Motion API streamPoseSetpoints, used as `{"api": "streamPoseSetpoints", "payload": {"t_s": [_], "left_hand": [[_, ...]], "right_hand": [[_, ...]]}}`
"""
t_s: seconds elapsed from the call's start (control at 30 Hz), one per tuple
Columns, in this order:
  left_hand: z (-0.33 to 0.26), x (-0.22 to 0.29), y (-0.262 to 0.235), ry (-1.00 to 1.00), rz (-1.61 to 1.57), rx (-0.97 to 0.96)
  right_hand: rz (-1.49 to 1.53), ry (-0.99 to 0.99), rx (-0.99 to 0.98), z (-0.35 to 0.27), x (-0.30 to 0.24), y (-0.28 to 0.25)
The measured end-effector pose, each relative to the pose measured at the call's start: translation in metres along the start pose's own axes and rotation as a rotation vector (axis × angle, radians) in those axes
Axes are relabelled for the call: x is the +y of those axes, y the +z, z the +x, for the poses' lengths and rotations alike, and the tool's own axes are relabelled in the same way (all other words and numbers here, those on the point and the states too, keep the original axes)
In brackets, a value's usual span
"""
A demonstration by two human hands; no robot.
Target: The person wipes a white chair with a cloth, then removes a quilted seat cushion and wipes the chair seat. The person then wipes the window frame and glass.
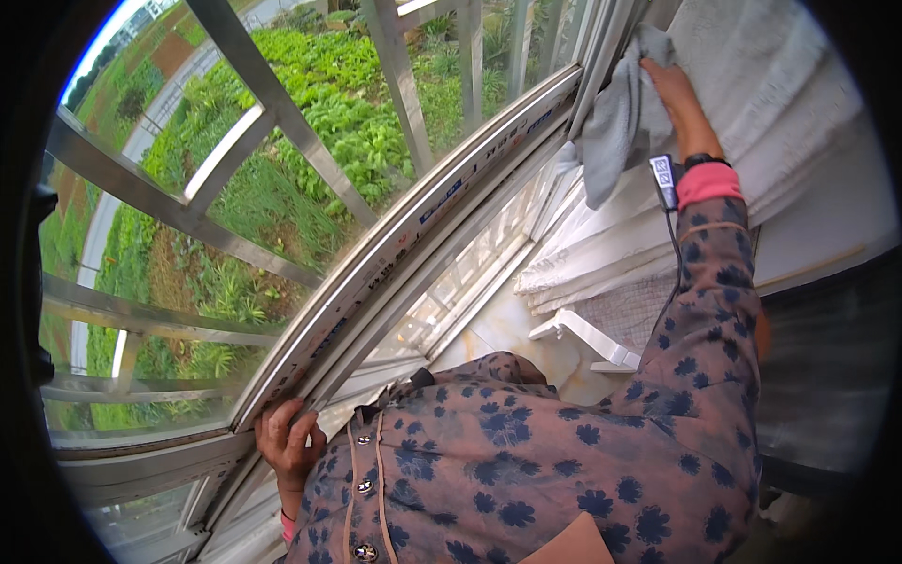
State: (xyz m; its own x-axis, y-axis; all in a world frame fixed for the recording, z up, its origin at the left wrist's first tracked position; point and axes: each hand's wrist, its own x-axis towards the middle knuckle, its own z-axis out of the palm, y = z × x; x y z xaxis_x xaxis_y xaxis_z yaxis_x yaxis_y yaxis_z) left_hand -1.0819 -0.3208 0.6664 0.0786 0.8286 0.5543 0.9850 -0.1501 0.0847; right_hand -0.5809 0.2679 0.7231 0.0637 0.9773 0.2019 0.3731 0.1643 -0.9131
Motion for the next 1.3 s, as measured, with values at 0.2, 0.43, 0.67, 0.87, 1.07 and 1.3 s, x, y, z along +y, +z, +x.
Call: {"api": "streamPoseSetpoints", "payload": {"t_s": [0.2,0.43,0.67,0.87,1.07,1.3], "left_hand": [[-0.001,-0.002,-0.001,0.010,0.003,-0.026],[-0.001,-0.001,-0.004,0.051,0.003,-0.049],[-0.001,0.007,-0.009,0.036,0.023,-0.086],[0.001,0.013,-0.015,0.044,0.010,-0.065],[0.002,0.012,-0.012,0.052,0.021,-0.033],[0.003,0.003,-0.006,0.021,0.009,-0.034]], "right_hand": [[0.227,-0.194,0.144,-0.052,-0.093,0.000],[0.066,-0.136,0.305,-0.118,-0.035,0.075],[-0.053,-0.246,0.240,-0.150,-0.042,0.056],[-0.020,-0.182,0.290,-0.245,-0.023,0.176],[0.284,-0.178,-0.177,-0.329,0.035,0.161],[0.482,0.106,0.336,-0.215,0.027,0.175]]}}
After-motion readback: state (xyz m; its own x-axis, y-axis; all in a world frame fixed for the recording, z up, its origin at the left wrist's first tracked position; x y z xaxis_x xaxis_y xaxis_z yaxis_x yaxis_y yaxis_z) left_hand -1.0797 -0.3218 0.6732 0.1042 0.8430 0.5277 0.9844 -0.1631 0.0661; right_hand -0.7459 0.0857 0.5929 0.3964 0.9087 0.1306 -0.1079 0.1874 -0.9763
